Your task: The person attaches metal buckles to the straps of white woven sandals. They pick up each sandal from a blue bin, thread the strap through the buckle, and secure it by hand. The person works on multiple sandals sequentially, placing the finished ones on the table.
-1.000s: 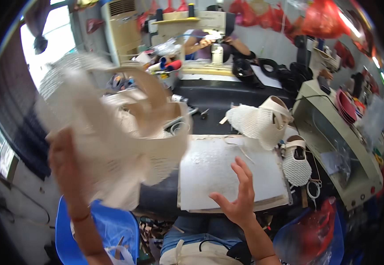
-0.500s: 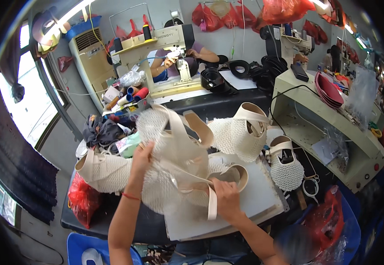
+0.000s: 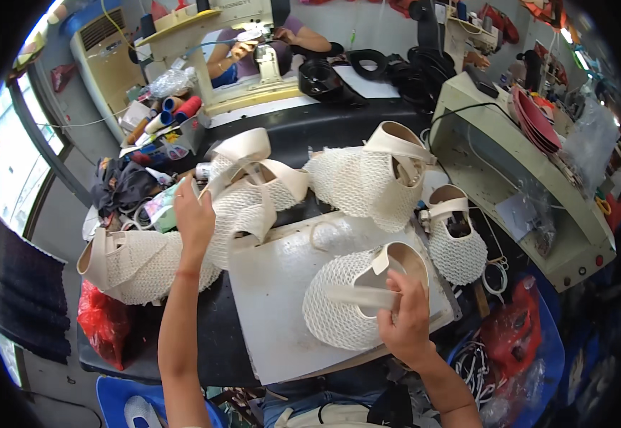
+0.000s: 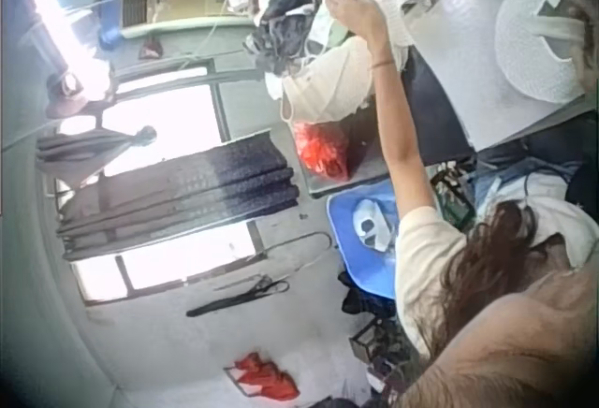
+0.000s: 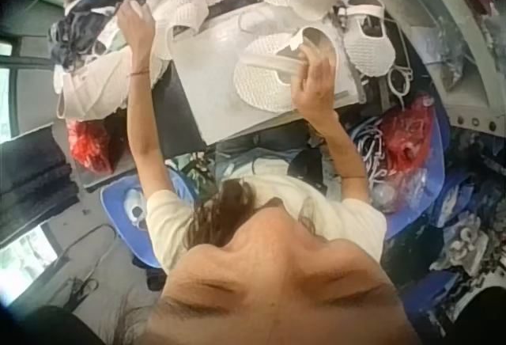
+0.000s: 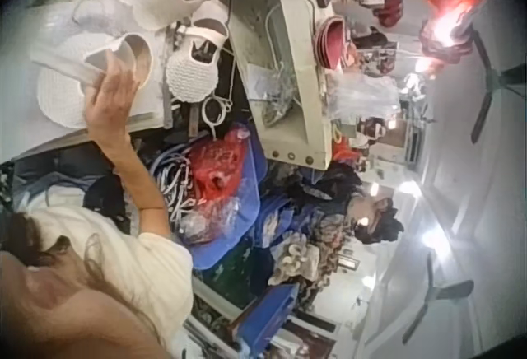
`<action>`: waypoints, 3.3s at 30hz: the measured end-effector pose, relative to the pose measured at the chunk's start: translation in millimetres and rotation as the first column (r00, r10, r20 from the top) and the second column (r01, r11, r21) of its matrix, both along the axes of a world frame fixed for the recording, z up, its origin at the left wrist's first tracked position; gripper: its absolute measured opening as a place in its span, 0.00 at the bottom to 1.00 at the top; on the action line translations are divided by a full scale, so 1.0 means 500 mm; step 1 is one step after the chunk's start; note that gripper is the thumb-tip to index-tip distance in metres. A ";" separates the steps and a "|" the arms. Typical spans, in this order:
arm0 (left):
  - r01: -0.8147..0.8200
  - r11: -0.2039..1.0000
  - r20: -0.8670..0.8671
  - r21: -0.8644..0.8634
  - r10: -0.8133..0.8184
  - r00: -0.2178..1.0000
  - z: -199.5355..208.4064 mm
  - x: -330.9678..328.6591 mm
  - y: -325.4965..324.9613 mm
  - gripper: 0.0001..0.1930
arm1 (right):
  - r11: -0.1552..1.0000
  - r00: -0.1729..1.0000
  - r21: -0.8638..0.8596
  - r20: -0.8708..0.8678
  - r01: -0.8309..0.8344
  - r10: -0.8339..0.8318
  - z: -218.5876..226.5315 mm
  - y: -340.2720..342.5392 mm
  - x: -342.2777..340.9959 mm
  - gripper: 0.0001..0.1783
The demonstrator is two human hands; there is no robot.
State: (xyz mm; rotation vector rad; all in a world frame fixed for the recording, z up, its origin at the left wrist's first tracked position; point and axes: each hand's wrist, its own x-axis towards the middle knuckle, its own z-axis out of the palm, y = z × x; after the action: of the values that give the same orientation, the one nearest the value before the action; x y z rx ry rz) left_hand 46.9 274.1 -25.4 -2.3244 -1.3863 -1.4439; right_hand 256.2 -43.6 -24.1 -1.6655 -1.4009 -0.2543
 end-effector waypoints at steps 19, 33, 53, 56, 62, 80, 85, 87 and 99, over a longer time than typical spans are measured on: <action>0.622 0.306 0.392 -0.721 -0.560 0.730 0.008 0.209 -0.453 0.11 | 0.992 0.729 -0.075 -0.684 -0.102 0.023 0.099 -0.148 0.067 0.11; 0.864 0.189 0.841 -0.467 -0.205 0.500 -0.010 -0.003 -0.522 0.12 | 0.956 0.829 0.018 -0.493 -0.293 0.264 0.145 -0.081 -0.076 0.03; 0.991 -0.095 0.984 -0.090 0.144 0.103 -0.051 -0.029 -0.502 0.10 | 0.748 0.568 -0.219 -0.785 -0.627 0.246 0.058 0.001 -0.064 0.07; 0.989 -0.096 0.984 -0.111 0.128 0.123 -0.044 -0.026 -0.498 0.11 | 0.754 0.535 -0.173 -0.802 -0.634 0.266 0.058 0.009 -0.068 0.07; 0.995 -0.016 0.990 -0.096 0.104 0.097 -0.049 -0.030 -0.511 0.09 | 0.740 0.552 -0.230 -0.804 -0.632 0.222 0.029 0.007 -0.086 0.07; 0.861 0.256 0.827 -0.439 -0.259 0.499 -0.026 -0.013 -0.519 0.19 | 0.665 0.291 0.068 -0.862 -0.744 0.414 0.018 0.024 -0.105 0.09; 0.898 0.169 0.885 -0.406 -0.172 0.433 0.023 -0.008 -0.545 0.18 | 0.806 0.574 0.054 -0.675 -0.589 0.464 0.062 -0.022 -0.099 0.18; 0.917 0.203 0.920 -0.343 -0.124 0.371 0.039 -0.013 -0.556 0.18 | 0.858 0.794 0.151 -0.329 -0.491 0.512 0.082 -0.040 -0.116 0.21; 0.828 0.238 0.832 -0.509 -0.111 0.543 0.082 0.026 -0.583 0.13 | 0.971 0.973 0.126 0.142 -0.201 0.182 0.065 -0.059 -0.145 0.13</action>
State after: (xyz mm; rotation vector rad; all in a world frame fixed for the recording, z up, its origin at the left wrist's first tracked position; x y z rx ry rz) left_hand 59.6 -17.5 15.6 -3.4303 -2.0609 -2.3407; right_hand 183.8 -73.2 8.5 -1.4089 -1.5930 -0.3470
